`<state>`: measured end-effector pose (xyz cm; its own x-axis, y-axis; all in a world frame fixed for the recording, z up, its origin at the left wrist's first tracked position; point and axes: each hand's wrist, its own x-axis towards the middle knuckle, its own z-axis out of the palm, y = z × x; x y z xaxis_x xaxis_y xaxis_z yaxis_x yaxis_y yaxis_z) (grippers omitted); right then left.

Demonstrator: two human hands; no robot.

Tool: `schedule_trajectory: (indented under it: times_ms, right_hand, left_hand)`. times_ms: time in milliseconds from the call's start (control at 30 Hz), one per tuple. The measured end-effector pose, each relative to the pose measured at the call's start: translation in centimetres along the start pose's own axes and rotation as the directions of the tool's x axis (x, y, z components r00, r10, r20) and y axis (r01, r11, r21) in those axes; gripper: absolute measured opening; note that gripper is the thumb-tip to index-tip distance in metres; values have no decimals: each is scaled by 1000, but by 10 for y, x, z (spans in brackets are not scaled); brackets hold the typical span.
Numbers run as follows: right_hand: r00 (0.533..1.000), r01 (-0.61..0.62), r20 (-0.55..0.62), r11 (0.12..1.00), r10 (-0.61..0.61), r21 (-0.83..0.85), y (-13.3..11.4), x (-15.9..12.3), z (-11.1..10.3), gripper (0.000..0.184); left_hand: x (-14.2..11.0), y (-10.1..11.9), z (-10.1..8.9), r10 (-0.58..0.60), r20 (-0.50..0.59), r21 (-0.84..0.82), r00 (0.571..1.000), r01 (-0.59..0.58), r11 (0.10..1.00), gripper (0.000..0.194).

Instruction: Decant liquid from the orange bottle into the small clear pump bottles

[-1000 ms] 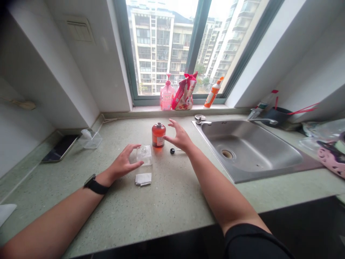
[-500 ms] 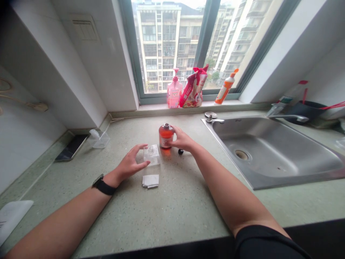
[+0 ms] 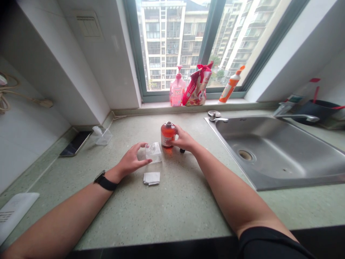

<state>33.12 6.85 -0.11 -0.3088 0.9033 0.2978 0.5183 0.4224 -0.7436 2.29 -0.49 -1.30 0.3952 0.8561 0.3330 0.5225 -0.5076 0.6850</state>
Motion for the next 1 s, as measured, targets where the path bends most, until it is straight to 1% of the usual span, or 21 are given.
schedule_trajectory:
  times_ms: [67,133,267,333,400,567,700,867,1000]
  right_hand:
    - [1000,-18,-19,999,19,45,-3,-1,2,81]
    - [999,-13,-47,999,16,51,-6,-2,5,81]
    - [989,52,-138,998,-55,-29,-9,-4,8,74]
    - [977,91,-187,992,-105,-85,-10,-4,7,76]
    - [965,129,-207,980,-159,-153,-11,-6,6,77]
    - [952,172,-177,917,-248,-359,-18,-12,9,72]
    - [944,172,-165,854,-285,-491,-22,-14,15,69]
    - [929,180,-178,818,-323,-546,-23,-16,19,70]
    - [934,159,-180,809,-310,-566,-22,-18,19,75]
  left_hand:
    - [0,-1,0,6,-23,8,1000,-6,1000,60]
    - [0,-2,0,15,-56,13,998,-15,1000,61]
    - [1,-1,-1,31,-143,12,989,-30,999,62]
    - [1,0,-3,31,-176,7,984,-30,1000,63]
    - [2,2,-4,26,-198,8,980,-25,1000,63]
    - [2,4,-5,27,-218,14,976,-24,1000,64]
    - [2,6,-6,36,-225,20,974,-32,999,64]
    - [2,8,-6,48,-238,38,970,-40,998,65]
    - [2,7,-6,50,-251,52,967,-38,998,67]
